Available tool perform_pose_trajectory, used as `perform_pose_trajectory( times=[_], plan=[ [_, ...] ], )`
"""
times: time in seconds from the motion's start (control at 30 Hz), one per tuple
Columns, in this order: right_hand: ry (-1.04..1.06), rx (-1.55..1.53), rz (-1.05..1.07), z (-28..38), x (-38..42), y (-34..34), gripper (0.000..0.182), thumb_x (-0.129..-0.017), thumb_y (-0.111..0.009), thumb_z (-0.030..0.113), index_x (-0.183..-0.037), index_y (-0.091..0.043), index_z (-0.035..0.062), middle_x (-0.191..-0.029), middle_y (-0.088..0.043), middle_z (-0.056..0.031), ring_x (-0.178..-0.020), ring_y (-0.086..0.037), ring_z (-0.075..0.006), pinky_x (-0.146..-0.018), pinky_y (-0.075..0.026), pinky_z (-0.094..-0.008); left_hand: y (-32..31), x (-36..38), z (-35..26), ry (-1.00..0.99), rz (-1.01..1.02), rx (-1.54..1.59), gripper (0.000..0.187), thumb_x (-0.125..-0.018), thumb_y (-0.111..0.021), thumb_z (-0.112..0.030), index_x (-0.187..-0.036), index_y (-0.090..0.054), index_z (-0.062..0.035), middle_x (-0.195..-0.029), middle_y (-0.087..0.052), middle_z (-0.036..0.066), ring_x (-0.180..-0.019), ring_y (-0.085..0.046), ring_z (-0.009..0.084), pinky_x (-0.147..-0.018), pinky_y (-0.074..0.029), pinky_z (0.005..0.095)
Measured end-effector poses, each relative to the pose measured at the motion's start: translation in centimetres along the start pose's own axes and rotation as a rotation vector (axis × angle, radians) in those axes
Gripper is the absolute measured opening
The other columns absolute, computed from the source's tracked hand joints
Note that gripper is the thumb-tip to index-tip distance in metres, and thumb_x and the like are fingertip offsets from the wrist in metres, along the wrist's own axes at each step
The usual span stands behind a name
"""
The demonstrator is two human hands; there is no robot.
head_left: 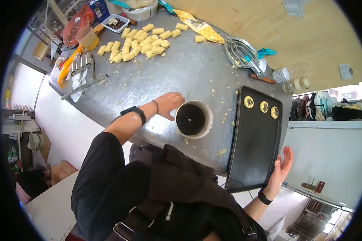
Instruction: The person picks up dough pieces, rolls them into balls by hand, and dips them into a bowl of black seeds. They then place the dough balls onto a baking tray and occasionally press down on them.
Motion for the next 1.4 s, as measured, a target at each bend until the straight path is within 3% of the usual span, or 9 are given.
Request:
perform_pose_trajectory(
  times=[0.23, 0.53, 0.7, 0.87, 0.93, 1.03, 1.17, 1.27, 1.4],
  plan=[
    [0.064, -0.074, 0.033, 0.1, 1.1, -0.2, 0.076, -0.079, -0.073, 0.034, -0.139, -0.038, 0.0039, -0.141, -0.041, -0.0142, -0.132, -0.038, -0.0263, -0.106, -0.031, -0.0424, -2.5, 0.5, -1.0, 0.106, -0.186, -0.129, 0.026, -0.076, -0.064, -0.020, -0.099, -0.059, -0.0100, -0.106, -0.059, 0.006, -0.102, -0.054, 0.0291, -0.086, -0.046, 0.0418],
    [0.186, -0.148, 0.249, 3.1, 1.0, -7.9, 0.066, -0.078, -0.073, 0.028, -0.133, -0.045, 0.0053, -0.134, -0.047, -0.0109, -0.128, -0.042, -0.0247, -0.102, -0.036, -0.0401, -3.6, 1.7, -1.1, 0.436, -0.280, -0.141, 0.018, -0.083, -0.054, -0.010, -0.099, -0.059, -0.0077, -0.099, -0.060, 0.012, -0.096, -0.055, 0.0328, -0.085, -0.046, 0.0418],
    [0.473, 0.077, 0.391, 6.4, 2.7, -12.4, 0.058, -0.073, -0.070, 0.015, -0.127, -0.050, 0.0057, -0.130, -0.047, -0.0158, -0.123, -0.044, -0.0337, -0.105, -0.035, -0.0426, 1.2, 3.0, -5.4, 0.854, -0.835, 0.862, 0.027, -0.094, -0.048, -0.013, -0.119, -0.052, -0.0057, -0.111, -0.060, 0.013, -0.100, -0.060, 0.0264, -0.081, -0.051, 0.0371],
    [0.742, 0.084, 0.487, 9.5, 5.5, -20.3, 0.060, -0.078, -0.066, 0.033, -0.129, -0.049, 0.0054, -0.132, -0.047, -0.0189, -0.125, -0.042, -0.0383, -0.104, -0.032, -0.0512, 4.6, -1.3, -17.1, 0.514, -0.754, 2.099, 0.032, -0.099, -0.040, -0.024, -0.123, -0.051, -0.0050, -0.122, -0.058, 0.012, -0.107, -0.059, 0.0272, -0.088, -0.051, 0.0374],
    [0.819, 0.159, 0.404, 9.8, 6.3, -21.5, 0.053, -0.080, -0.064, 0.034, -0.123, -0.053, 0.0050, -0.121, -0.054, -0.0177, -0.118, -0.048, -0.0354, -0.104, -0.031, -0.0530, 5.4, -3.2, -21.1, 0.652, -0.751, 2.192, 0.039, -0.100, -0.035, -0.030, -0.126, -0.049, -0.0051, -0.119, -0.060, 0.012, -0.109, -0.058, 0.0248, -0.093, -0.048, 0.0359],
    [0.766, 0.200, 0.330, 8.3, 7.1, -21.9, 0.046, -0.082, -0.061, 0.033, -0.117, -0.057, 0.0046, -0.109, -0.059, -0.0154, -0.108, -0.054, -0.0319, -0.104, -0.031, -0.0517, 2.8, -3.4, -21.6, 0.392, -0.788, 2.422, 0.046, -0.100, -0.030, -0.037, -0.128, -0.048, -0.0048, -0.125, -0.056, 0.013, -0.116, -0.054, 0.0270, -0.099, -0.043, 0.0396],
    [0.799, 0.193, 0.399, 6.3, 8.0, -23.0, 0.025, -0.082, -0.056, 0.029, -0.093, -0.060, 0.0063, -0.094, -0.060, -0.0098, -0.092, -0.057, -0.0286, -0.103, -0.031, -0.0500, 3.0, -3.1, -23.7, 0.919, -0.957, 2.354, 0.059, -0.098, -0.023, -0.049, -0.129, -0.048, -0.0063, -0.133, -0.050, 0.013, -0.127, -0.044, 0.0278, -0.108, -0.034, 0.0440],
    [1.010, -0.065, 0.063, 7.5, 8.2, -22.1, 0.028, -0.088, -0.056, 0.036, -0.078, -0.061, 0.0095, -0.069, -0.057, -0.0115, -0.065, -0.055, -0.0310, -0.065, -0.043, -0.0416, 1.0, -2.9, -22.7, 0.818, -0.925, 2.345, 0.057, -0.098, -0.022, -0.048, -0.127, -0.049, -0.0068, -0.130, -0.052, 0.013, -0.126, -0.046, 0.0277, -0.107, -0.034, 0.0434],
    [0.851, 0.117, 0.410, 3.4, 7.6, -22.9, 0.042, -0.084, -0.058, 0.032, -0.114, -0.058, 0.0036, -0.103, -0.060, -0.0143, -0.101, -0.056, -0.0303, -0.105, -0.030, -0.0499, 2.1, -4.6, -23.4, 0.770, -0.901, 2.283, 0.053, -0.100, -0.024, -0.044, -0.119, -0.053, -0.0048, -0.120, -0.058, 0.012, -0.115, -0.054, 0.0255, -0.101, -0.041, 0.0396]
  ],
)
Point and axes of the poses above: each hand's wrist, its own x-axis away from the middle knuckle, its own y-axis out of the back of the hand, z = x × y, the point moved 4 cm from there along -x, towards the middle knuckle
